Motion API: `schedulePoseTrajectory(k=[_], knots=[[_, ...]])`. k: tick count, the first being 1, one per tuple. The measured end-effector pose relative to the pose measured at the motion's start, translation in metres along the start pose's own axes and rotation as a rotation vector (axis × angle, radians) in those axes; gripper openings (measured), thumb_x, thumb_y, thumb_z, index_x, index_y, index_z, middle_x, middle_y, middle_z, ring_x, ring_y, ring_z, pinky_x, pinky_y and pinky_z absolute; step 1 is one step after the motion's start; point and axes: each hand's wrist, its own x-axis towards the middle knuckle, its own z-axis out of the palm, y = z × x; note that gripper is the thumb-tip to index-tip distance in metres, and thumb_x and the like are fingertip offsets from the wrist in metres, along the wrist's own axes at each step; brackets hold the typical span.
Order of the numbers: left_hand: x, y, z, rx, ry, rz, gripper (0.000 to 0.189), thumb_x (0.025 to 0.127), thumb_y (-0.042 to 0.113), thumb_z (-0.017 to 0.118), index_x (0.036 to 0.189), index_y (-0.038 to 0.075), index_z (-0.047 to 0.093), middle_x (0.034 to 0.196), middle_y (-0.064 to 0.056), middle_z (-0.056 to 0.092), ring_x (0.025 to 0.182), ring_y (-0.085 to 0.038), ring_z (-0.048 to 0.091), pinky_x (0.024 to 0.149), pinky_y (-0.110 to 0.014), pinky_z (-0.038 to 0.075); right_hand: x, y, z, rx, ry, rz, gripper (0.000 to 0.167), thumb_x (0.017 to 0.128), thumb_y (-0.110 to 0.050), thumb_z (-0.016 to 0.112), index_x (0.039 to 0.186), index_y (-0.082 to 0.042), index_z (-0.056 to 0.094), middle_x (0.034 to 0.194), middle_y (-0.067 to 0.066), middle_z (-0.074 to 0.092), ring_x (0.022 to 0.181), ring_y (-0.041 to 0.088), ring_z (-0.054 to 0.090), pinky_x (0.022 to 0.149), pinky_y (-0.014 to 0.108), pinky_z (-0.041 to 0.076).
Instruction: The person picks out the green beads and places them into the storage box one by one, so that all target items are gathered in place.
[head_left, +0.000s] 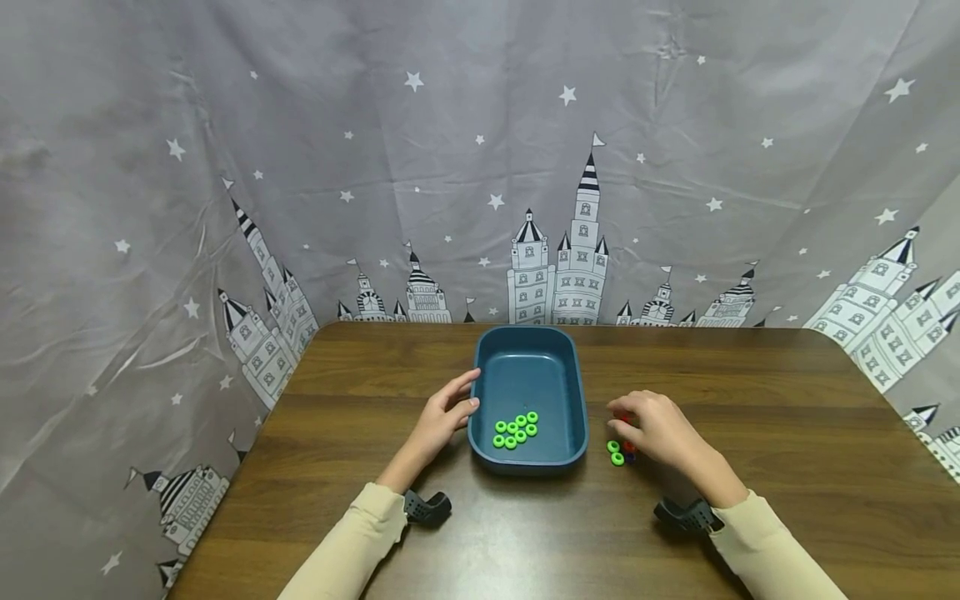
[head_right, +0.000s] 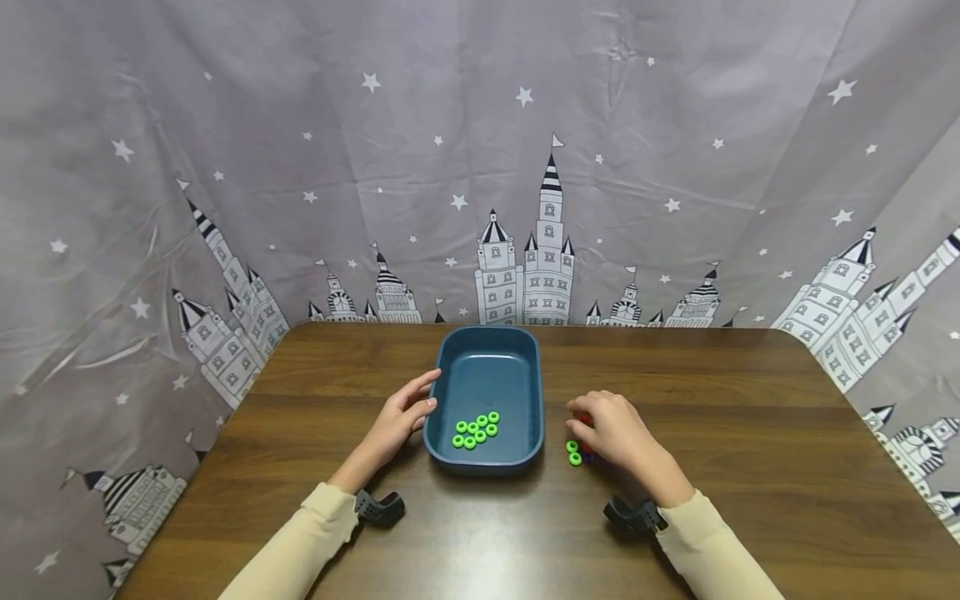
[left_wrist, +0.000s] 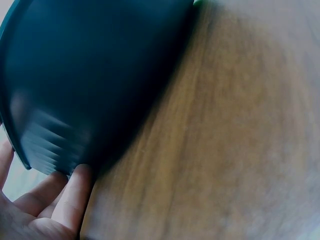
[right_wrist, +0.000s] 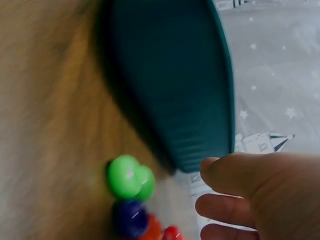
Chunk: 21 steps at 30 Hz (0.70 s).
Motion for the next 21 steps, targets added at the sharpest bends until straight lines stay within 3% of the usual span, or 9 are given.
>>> schedulePoseTrajectory(k=[5,21], knots=[[0.0,0.002,0.0,0.004,-0.009,-0.006,0.053,0.103,0.011,0.056,0.155,0.01,0.043,0.152,-0.027,0.048,0.133,-0.042,0.055,0.098,-0.046,0.058,-0.012,0.008,0.005,-0.003,0.008,-0.017,0.017,0.081,-0.011,0.081,0.097,-0.006,0.078,0.083,-0.003,0.072,0.077,0.014,0.062,0.068,0.034,0.053],[0.001,0.0,-0.001,0.008,-0.009,-0.001,0.053,0.103,0.011,0.055,0.155,0.007,0.042,0.151,-0.03,0.048,0.131,-0.043,0.055,0.098,-0.045,0.058,-0.021,0.01,0.012,-0.006,-0.005,-0.088,0.017,0.078,-0.011,0.083,0.094,-0.009,0.078,0.085,-0.003,0.072,0.08,0.015,0.062,0.07,0.032,0.052]])
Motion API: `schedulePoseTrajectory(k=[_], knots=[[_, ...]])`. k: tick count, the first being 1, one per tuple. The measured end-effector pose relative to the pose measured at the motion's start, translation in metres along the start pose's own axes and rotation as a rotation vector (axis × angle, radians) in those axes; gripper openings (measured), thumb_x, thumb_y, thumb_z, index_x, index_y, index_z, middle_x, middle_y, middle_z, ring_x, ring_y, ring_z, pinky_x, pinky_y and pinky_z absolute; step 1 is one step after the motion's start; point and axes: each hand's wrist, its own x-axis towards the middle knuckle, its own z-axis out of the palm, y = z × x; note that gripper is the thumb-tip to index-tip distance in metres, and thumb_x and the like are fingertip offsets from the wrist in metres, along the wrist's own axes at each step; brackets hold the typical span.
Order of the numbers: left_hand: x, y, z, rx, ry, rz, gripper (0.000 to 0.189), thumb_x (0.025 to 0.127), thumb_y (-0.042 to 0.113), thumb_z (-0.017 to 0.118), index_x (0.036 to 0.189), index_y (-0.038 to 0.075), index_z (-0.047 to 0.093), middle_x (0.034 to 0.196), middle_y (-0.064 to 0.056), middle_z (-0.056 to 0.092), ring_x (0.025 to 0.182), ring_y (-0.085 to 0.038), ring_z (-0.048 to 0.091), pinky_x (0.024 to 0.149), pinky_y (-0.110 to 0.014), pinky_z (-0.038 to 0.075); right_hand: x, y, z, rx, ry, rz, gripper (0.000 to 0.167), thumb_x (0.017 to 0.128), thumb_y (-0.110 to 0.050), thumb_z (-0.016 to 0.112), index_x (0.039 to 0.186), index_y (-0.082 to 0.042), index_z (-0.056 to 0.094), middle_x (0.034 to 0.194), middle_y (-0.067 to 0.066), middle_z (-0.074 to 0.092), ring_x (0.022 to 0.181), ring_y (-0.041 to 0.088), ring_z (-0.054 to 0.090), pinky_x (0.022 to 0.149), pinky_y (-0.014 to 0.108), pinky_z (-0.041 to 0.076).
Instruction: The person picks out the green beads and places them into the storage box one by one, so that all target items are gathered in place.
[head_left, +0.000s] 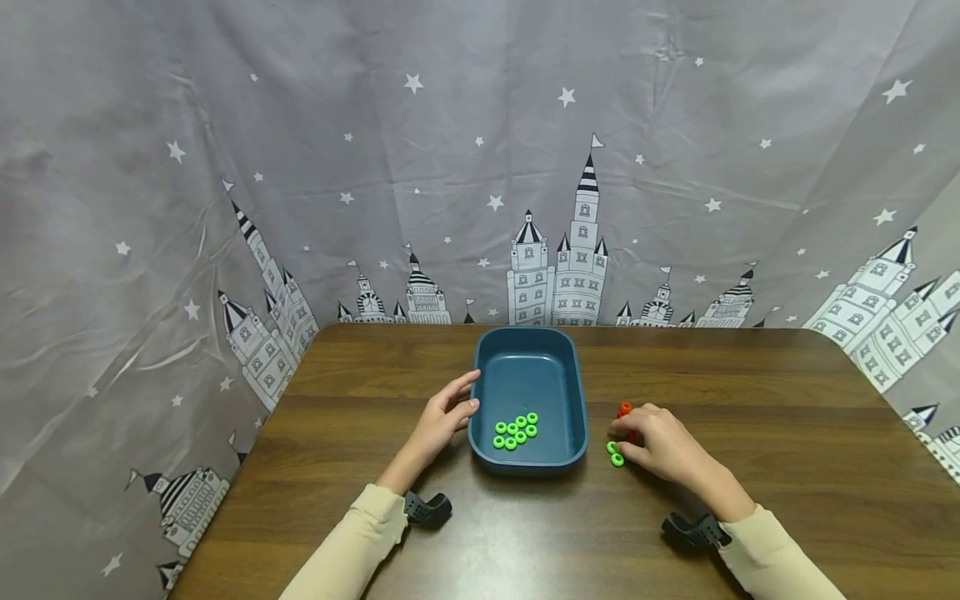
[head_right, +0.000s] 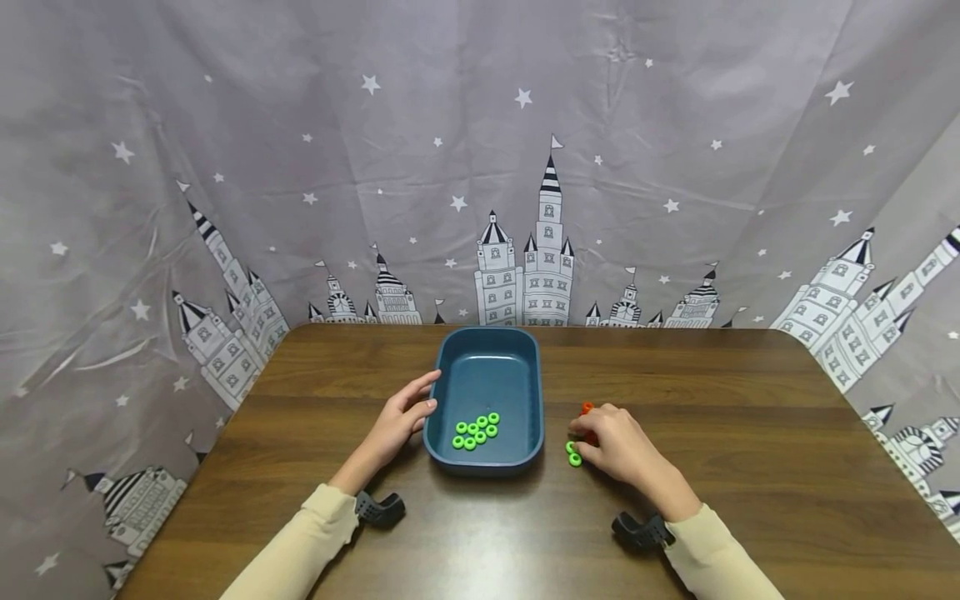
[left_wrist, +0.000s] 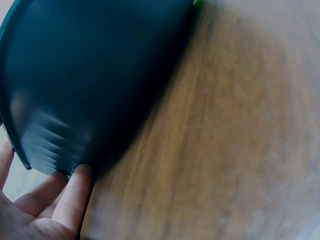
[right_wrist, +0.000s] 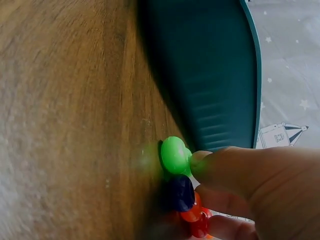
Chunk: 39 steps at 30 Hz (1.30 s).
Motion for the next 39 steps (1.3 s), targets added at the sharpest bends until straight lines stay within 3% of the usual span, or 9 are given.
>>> schedulePoseTrajectory(k=[9,19,31,39], knots=[[-0.001,0.002,0.0,-0.019,-0.005,0.004,0.054,0.103,0.011,0.055,0.155,0.007,0.042,0.151,-0.03,0.047,0.132,-0.044,0.054,0.099,-0.047,0.057,0.005,0.001,0.01,-0.002,0.08,-0.086,0.011,0.078,-0.011,0.084,0.087,-0.014,0.078,0.08,-0.008,0.072,0.074,0.012,0.06,0.067,0.033,0.05],[0.0,0.001,-0.001,-0.018,0.01,-0.002,0.053,0.103,0.01,0.055,0.154,0.008,0.043,0.151,-0.028,0.048,0.131,-0.042,0.055,0.097,-0.044,0.058,0.007,0.001,0.013,0.005,0.114,-0.149,0.014,0.076,-0.011,0.085,0.088,-0.014,0.079,0.08,-0.007,0.072,0.075,0.016,0.062,0.066,0.033,0.05],[-0.001,0.001,0.0,-0.018,-0.014,0.011,0.053,0.103,0.011,0.055,0.155,0.008,0.043,0.15,-0.03,0.048,0.13,-0.042,0.055,0.097,-0.045,0.058,0.01,-0.002,0.011,-0.029,-0.002,-0.059,0.014,0.078,-0.012,0.082,0.092,-0.011,0.08,0.085,-0.003,0.072,0.08,0.018,0.062,0.07,0.037,0.051],[-0.001,0.001,0.0,-0.016,-0.01,0.006,0.053,0.103,0.011,0.055,0.154,0.008,0.043,0.15,-0.03,0.048,0.13,-0.042,0.055,0.098,-0.046,0.058,0.01,-0.003,0.01,-0.051,-0.007,-0.056,0.014,0.078,-0.013,0.083,0.091,-0.011,0.08,0.084,-0.003,0.07,0.079,0.018,0.062,0.068,0.038,0.05]])
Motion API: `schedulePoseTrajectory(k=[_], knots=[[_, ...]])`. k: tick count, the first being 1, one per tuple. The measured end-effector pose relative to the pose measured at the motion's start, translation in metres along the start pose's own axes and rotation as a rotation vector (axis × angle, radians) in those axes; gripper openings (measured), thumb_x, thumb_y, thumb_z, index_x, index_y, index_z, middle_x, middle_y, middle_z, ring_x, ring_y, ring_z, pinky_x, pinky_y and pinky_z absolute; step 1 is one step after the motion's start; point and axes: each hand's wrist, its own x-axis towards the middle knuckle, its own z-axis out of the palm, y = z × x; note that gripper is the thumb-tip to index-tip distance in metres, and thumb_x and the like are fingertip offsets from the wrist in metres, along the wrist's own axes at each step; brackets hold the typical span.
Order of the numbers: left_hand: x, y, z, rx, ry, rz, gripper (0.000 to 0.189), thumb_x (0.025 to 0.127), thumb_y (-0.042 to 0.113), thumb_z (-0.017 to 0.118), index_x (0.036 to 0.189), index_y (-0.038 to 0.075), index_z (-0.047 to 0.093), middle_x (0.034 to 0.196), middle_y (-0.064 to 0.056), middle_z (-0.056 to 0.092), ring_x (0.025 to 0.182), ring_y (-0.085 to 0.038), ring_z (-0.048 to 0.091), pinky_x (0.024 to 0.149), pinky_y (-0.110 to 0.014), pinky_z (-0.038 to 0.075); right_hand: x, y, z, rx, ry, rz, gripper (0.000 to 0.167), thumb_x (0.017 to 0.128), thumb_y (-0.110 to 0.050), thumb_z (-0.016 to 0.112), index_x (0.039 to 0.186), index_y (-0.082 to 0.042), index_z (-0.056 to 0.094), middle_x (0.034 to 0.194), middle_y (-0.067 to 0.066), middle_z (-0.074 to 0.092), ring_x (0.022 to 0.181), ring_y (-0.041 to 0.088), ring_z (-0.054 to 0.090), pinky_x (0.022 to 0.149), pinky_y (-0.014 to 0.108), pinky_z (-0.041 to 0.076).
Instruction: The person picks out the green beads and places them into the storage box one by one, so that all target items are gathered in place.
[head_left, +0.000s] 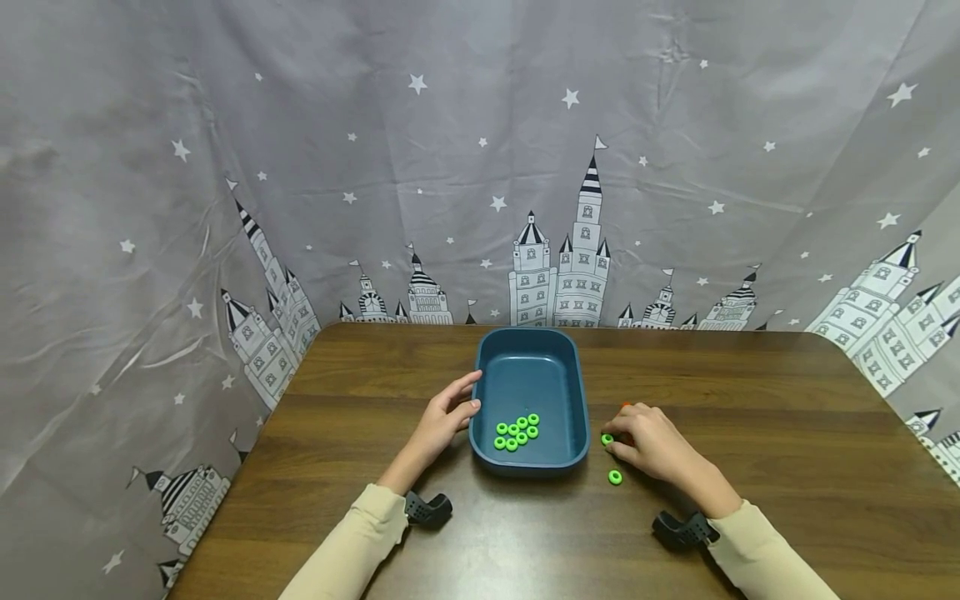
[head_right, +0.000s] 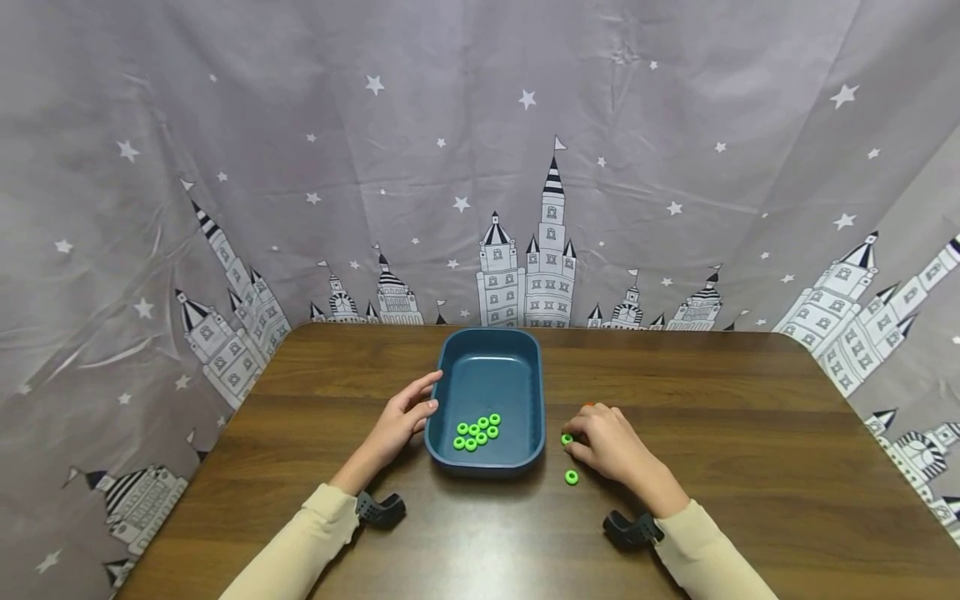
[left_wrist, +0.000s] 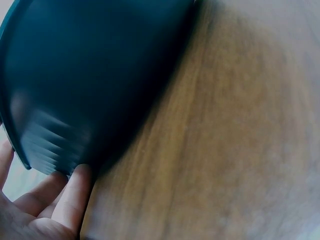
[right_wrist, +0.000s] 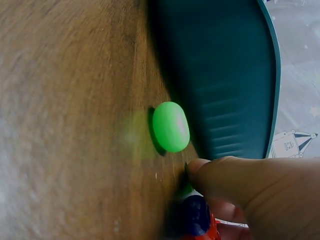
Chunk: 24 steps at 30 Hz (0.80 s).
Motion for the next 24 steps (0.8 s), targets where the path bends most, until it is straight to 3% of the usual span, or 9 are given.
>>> schedulePoseTrajectory(k=[12,24], knots=[[0.0,-0.001,0.0,-0.005,-0.001,0.005,0.053,0.103,0.011,0.055,0.155,0.007,0.042,0.15,-0.03,0.048,0.13,-0.041,0.055,0.098,-0.045,0.058,0.002,0.002,0.0,-0.002,0.037,0.01,0.014,0.077,-0.01,0.082,0.091,-0.01,0.079,0.083,-0.001,0.075,0.077,0.02,0.065,0.068,0.039,0.052],[0.0,-0.001,-0.001,0.005,-0.001,-0.002,0.053,0.103,0.012,0.055,0.155,0.009,0.043,0.15,-0.03,0.049,0.13,-0.041,0.056,0.097,-0.044,0.058,0.018,0.001,-0.016,0.046,0.041,0.066,0.016,0.081,-0.006,0.08,0.097,-0.006,0.079,0.086,0.002,0.076,0.081,0.021,0.068,0.074,0.045,0.055]])
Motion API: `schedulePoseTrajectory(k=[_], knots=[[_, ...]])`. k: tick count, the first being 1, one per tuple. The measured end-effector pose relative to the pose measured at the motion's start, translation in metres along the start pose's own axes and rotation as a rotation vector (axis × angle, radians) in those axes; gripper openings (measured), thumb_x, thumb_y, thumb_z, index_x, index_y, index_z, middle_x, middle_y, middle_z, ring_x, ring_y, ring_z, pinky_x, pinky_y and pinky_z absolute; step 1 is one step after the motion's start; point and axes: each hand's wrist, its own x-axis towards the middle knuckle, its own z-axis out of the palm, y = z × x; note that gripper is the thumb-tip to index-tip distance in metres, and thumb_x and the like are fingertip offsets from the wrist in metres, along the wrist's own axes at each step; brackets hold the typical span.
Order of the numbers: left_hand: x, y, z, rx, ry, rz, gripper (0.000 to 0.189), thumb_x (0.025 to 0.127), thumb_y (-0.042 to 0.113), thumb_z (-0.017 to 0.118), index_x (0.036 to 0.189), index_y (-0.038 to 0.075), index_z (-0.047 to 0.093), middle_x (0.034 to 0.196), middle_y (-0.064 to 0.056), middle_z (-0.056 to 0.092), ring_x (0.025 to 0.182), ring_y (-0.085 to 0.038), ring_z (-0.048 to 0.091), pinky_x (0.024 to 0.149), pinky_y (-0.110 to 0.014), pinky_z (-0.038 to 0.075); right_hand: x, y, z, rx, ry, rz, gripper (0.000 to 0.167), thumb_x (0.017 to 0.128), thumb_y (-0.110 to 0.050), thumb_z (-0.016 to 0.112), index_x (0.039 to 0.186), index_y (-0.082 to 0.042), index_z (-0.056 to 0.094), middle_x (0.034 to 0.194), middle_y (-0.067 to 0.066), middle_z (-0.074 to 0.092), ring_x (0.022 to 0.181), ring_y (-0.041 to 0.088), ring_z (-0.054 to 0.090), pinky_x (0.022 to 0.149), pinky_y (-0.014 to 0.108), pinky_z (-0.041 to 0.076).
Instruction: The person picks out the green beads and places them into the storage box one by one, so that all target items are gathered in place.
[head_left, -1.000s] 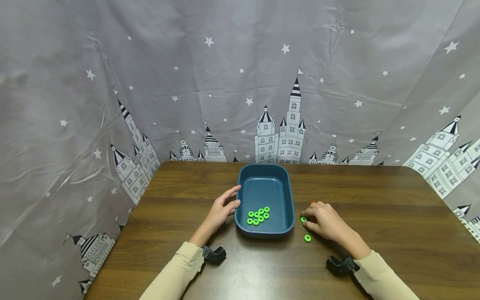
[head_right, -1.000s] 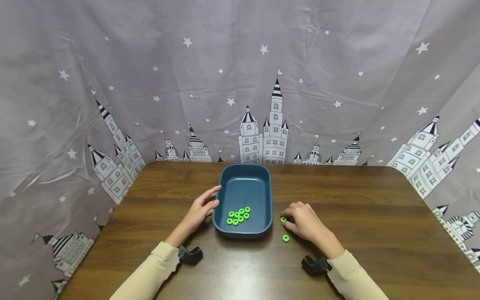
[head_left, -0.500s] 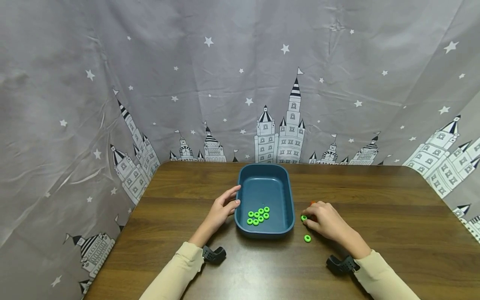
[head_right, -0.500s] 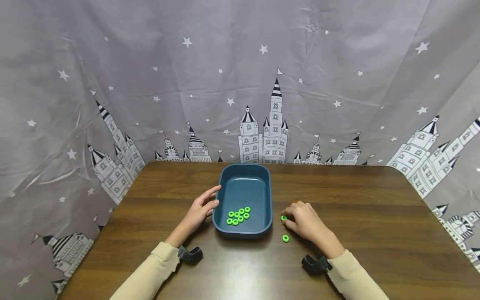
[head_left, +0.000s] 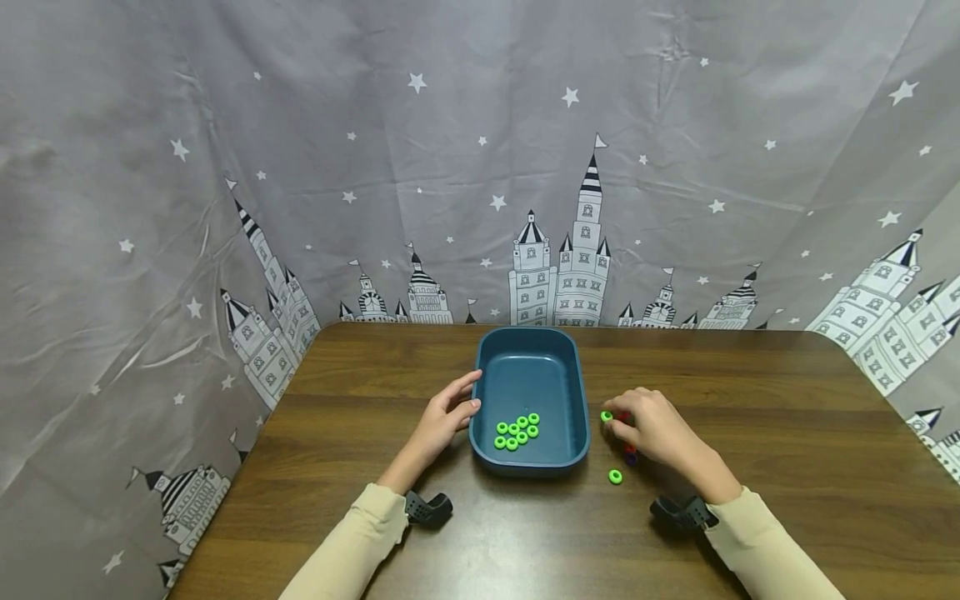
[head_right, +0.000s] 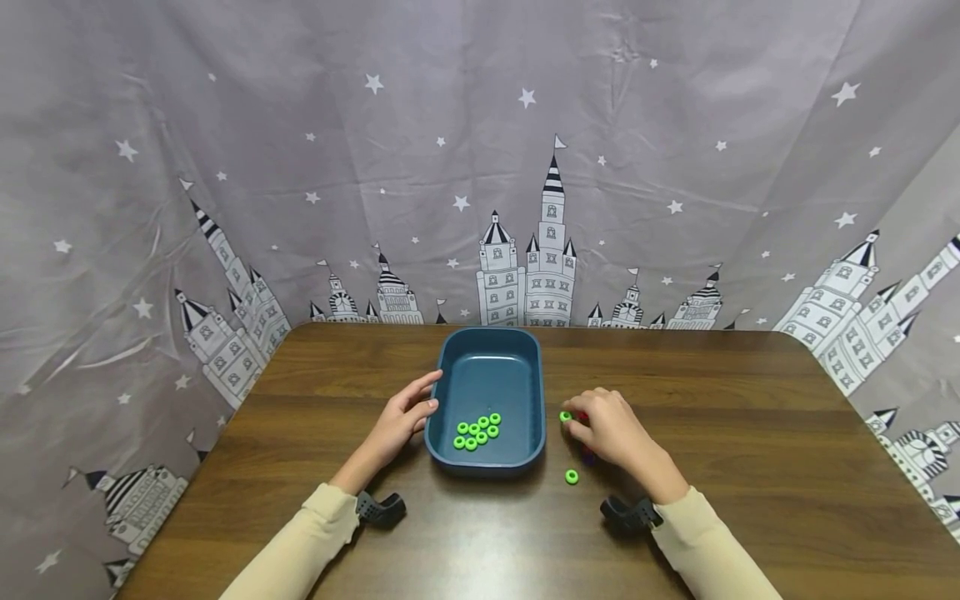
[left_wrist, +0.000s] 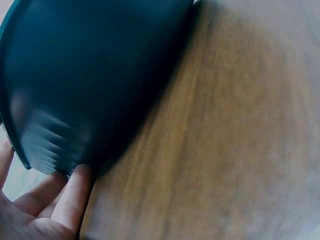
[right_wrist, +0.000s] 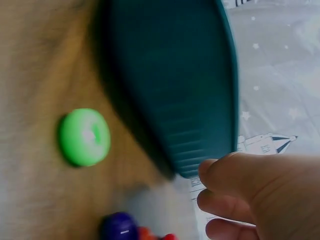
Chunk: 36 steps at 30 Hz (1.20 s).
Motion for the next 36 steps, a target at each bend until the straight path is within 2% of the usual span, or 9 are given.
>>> schedulePoseTrajectory(k=[13,20,29,36], knots=[[0.0,0.0,0.0,0.004,0.002,-0.004,0.053,0.103,0.011,0.055,0.155,0.008,0.043,0.15,-0.029,0.049,0.128,-0.039,0.056,0.096,-0.042,0.059,0.032,-0.01,-0.011,0.066,0.065,-0.022,0.014,0.084,-0.002,0.076,0.098,-0.004,0.078,0.088,0.005,0.077,0.082,0.022,0.069,0.076,0.044,0.055],[0.0,0.0,0.0,0.012,0.005,-0.005,0.053,0.103,0.011,0.056,0.155,0.009,0.043,0.151,-0.028,0.049,0.129,-0.039,0.056,0.096,-0.04,0.059,0.048,-0.022,-0.01,0.102,0.059,-0.039,0.017,0.084,-0.005,0.076,0.1,-0.001,0.078,0.091,0.008,0.077,0.085,0.024,0.07,0.078,0.045,0.055],[0.0,0.0,0.0,0.002,0.0,-0.003,0.053,0.103,0.012,0.055,0.155,0.008,0.043,0.151,-0.029,0.047,0.13,-0.042,0.055,0.098,-0.045,0.058,0.061,-0.032,-0.005,0.124,0.023,-0.023,0.019,0.087,-0.009,0.075,0.104,0.0,0.078,0.093,0.009,0.078,0.087,0.025,0.07,0.079,0.046,0.056],[0.0,0.0,0.001,0.011,0.009,-0.006,0.053,0.103,0.011,0.055,0.155,0.008,0.043,0.151,-0.029,0.048,0.128,-0.039,0.056,0.096,-0.04,0.059,0.071,-0.04,0.001,0.14,-0.007,-0.011,0.02,0.088,-0.01,0.075,0.106,-0.001,0.078,0.095,0.009,0.078,0.089,0.024,0.07,0.08,0.043,0.058]])
